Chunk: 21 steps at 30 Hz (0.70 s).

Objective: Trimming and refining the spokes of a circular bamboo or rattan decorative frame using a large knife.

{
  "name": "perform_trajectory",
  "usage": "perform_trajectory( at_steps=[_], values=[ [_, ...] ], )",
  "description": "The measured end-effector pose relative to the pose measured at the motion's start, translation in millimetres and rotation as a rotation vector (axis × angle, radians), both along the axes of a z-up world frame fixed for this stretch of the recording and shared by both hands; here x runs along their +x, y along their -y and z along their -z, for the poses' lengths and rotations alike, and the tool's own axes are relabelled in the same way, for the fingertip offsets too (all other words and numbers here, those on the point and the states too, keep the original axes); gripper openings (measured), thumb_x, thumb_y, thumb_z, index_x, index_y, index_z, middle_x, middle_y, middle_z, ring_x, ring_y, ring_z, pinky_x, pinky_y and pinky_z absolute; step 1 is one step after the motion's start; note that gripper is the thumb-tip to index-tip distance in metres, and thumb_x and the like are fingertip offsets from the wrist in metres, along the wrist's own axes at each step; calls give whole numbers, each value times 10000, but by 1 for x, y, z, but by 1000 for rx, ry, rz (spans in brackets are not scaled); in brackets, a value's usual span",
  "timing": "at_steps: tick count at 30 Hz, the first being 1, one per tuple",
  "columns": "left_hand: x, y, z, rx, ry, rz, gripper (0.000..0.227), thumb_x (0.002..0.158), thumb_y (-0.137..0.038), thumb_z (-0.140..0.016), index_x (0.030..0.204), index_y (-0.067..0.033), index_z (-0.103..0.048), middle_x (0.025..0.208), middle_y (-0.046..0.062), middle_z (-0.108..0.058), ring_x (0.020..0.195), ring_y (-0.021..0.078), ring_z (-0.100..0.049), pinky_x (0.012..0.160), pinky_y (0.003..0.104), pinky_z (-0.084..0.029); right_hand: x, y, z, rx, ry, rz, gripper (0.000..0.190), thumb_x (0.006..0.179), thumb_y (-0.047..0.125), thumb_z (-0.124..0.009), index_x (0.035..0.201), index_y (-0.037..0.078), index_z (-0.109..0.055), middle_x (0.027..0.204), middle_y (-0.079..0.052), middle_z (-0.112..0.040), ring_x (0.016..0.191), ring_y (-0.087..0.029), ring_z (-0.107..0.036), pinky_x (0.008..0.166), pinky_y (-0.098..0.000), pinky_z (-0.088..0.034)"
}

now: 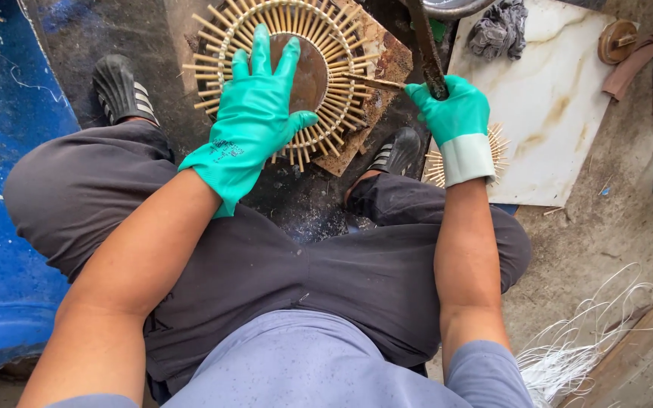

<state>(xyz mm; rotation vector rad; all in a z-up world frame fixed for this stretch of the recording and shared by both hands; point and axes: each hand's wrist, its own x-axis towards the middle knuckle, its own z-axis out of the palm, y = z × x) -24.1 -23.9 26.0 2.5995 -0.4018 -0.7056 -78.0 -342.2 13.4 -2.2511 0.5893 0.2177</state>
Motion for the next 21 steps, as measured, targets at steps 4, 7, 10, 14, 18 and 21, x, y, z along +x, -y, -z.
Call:
perform_trajectory(
  at_steps=[4,7,10,14,18,21],
  values=[
    [-2,-2,8,30,95,84,1047,789,-505,-878,1625,-222,-314,1671,251,-58,1453,588,-238,1047,685,-424,2,-8,16,-316,31,-164,421,857,396,-925,1010,27,-793,751,-93,-753,601,-144,-663,563,-306,-512],
    [0,-4,13,30,126,95,1058,765,-479,-894,1618,-219,-326,1657,246,-63,1439,593,-235,1081,683,-389,5,-14,13,-162,-119,-39,575,834,442,-893,1161,18,-685,775,-101,-743,586,-133,-706,544,-295,-562],
    [4,-7,12,-8,106,114,1046,763,-431,-903,1618,-226,-336,1673,221,-70,1457,593,-222,1121,677,-357,5,-14,6,-109,-161,-47,506,841,428,-879,1109,27,-726,768,-87,-751,582,-146,-692,552,-305,-556],
    [6,-9,15,36,98,164,997,762,-381,-904,1597,-347,-360,1685,162,-66,1472,582,-181,1115,708,-302,3,-14,-6,0,-148,8,450,827,403,-886,1071,45,-764,776,-70,-751,590,-133,-673,527,-298,-535],
    [2,-8,-2,19,-2,5,1010,790,-485,-881,1620,-377,-314,1683,213,-56,1428,609,-236,1134,722,-302,3,-7,4,12,-119,32,497,859,413,-886,1105,1,-758,823,-87,-765,615,-138,-691,547,-294,-553],
    [1,-9,12,13,102,40,1020,759,-507,-899,1605,-384,-344,1673,216,-65,1440,610,-213,1119,729,-285,4,-10,24,-89,-171,17,701,813,446,-899,1271,-15,-636,821,-108,-763,588,-144,-695,518,-293,-560]
  ],
)
